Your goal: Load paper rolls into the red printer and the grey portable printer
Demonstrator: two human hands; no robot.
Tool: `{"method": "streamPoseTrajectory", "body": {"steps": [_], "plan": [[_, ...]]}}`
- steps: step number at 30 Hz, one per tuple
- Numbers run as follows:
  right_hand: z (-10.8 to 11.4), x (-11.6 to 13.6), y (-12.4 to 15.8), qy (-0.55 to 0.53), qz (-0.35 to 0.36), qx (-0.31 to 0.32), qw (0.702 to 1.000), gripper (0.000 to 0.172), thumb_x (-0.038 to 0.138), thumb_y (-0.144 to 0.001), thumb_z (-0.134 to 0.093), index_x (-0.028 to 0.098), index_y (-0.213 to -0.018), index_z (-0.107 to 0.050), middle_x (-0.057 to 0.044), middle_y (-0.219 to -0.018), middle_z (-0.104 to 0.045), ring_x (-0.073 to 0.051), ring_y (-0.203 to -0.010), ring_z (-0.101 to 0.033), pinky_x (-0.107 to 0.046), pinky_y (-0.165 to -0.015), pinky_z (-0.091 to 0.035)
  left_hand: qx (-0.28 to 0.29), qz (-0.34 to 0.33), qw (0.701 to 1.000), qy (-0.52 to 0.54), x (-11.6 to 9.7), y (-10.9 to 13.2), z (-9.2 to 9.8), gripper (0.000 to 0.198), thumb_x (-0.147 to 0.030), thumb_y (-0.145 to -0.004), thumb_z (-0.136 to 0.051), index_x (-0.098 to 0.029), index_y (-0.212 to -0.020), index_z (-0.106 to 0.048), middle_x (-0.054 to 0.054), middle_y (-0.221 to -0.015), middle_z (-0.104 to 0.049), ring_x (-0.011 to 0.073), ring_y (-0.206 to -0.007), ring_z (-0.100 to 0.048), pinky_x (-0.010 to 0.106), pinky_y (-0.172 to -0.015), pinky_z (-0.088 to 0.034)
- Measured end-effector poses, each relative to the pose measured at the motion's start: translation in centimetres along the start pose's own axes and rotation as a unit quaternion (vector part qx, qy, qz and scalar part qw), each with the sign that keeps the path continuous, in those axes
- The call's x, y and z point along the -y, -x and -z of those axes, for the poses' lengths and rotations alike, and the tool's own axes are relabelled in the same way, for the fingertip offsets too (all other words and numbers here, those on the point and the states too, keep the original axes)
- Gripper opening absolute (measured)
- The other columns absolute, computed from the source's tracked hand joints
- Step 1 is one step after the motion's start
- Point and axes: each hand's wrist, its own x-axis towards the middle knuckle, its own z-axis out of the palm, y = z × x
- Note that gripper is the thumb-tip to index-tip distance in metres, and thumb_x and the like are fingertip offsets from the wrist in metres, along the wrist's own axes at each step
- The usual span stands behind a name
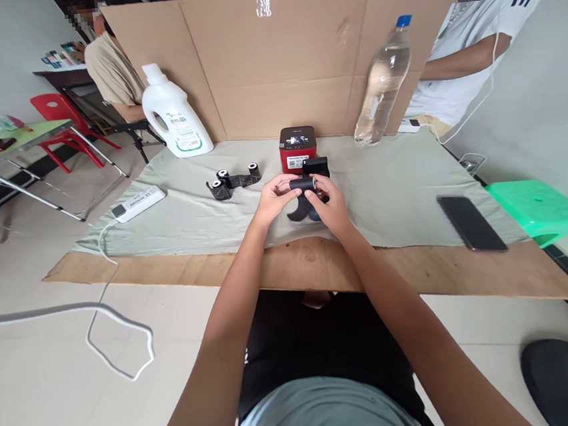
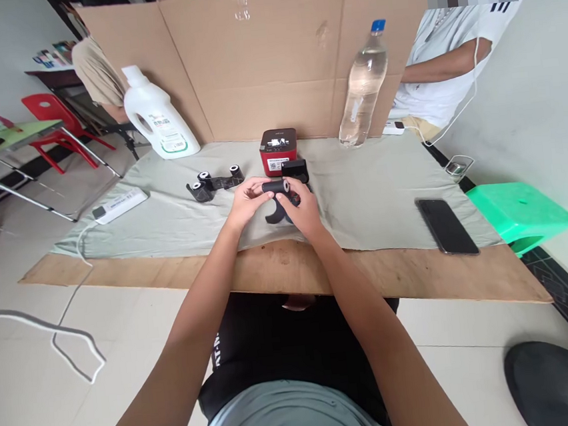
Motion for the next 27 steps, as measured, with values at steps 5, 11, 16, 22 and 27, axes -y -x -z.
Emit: {"method": "streamPoseTrajectory", "body": {"steps": [5, 11, 16, 22, 27], "plan": [[-0.4, 0.1, 0.1, -0.034, -0.016, 0.000, 0.999, 0.041, 0.048, -0.094, -0.053, 0.021, -0.124, -0.058, -0.008, -0.110, -0.076, -0.024, -0.097, -0.071, -0.041, -0.090, -0.057, 0.028, -0.017, 0.999, -0.006, -0.3, 0.2, -0.5, 0.049, -0.046, -0.072, -0.090, -0.023, -0.112, -0.073, 0.009, -0.122, -0.074, 0.0241, -0.109, -0.073, 0.036, -0.096, -0.057], [-0.5, -0.2, 0.0, -0.069, -0.007, 0.025, 0.997, 0.043, 0.050, -0.094, -0.056, 0.024, -0.128, -0.055, -0.006, -0.109, -0.074, -0.024, -0.098, -0.070, -0.042, -0.090, -0.058, 0.010, 0.011, 0.999, -0.030, -0.3, 0.3, -0.2, 0.049, -0.055, -0.079, -0.083, -0.020, -0.113, -0.076, 0.007, -0.101, -0.079, 0.0239, -0.100, -0.075, 0.036, -0.093, -0.057], [-0.6, -1.2, -0.3, -0.136, 0.020, -0.010, 0.990, 0.032, 0.050, -0.092, -0.062, 0.025, -0.114, -0.062, -0.006, -0.105, -0.072, -0.023, -0.096, -0.071, -0.041, -0.089, -0.058, 0.026, 0.010, 0.999, -0.027, 0.2, 0.1, 0.0, 0.050, -0.053, -0.079, -0.083, -0.020, -0.116, -0.076, 0.009, -0.118, -0.077, 0.0208, -0.097, -0.074, 0.035, -0.089, -0.059], [-1.1, -1.8, -0.3, -0.120, 0.007, -0.018, 0.993, 0.036, 0.044, -0.089, -0.066, 0.026, -0.120, -0.060, -0.008, -0.113, -0.073, -0.026, -0.104, -0.072, -0.044, -0.095, -0.058, -0.003, 0.022, 0.999, -0.035, 0.8, -0.1, 0.3, 0.055, -0.054, -0.073, -0.087, -0.019, -0.113, -0.076, 0.009, -0.111, -0.079, 0.0237, -0.100, -0.074, 0.039, -0.091, -0.061], [-1.0, -1.6, -0.2, -0.124, 0.019, -0.003, 0.992, 0.032, 0.035, -0.088, -0.065, 0.024, -0.117, -0.061, -0.009, -0.117, -0.072, -0.027, -0.109, -0.071, -0.046, -0.099, -0.057, -0.005, 0.035, 0.998, -0.048, 0.8, -0.1, 0.1, 0.053, -0.059, -0.078, -0.080, -0.017, -0.111, -0.075, 0.009, -0.104, -0.079, 0.0223, -0.091, -0.074, 0.037, -0.081, -0.062]]}}
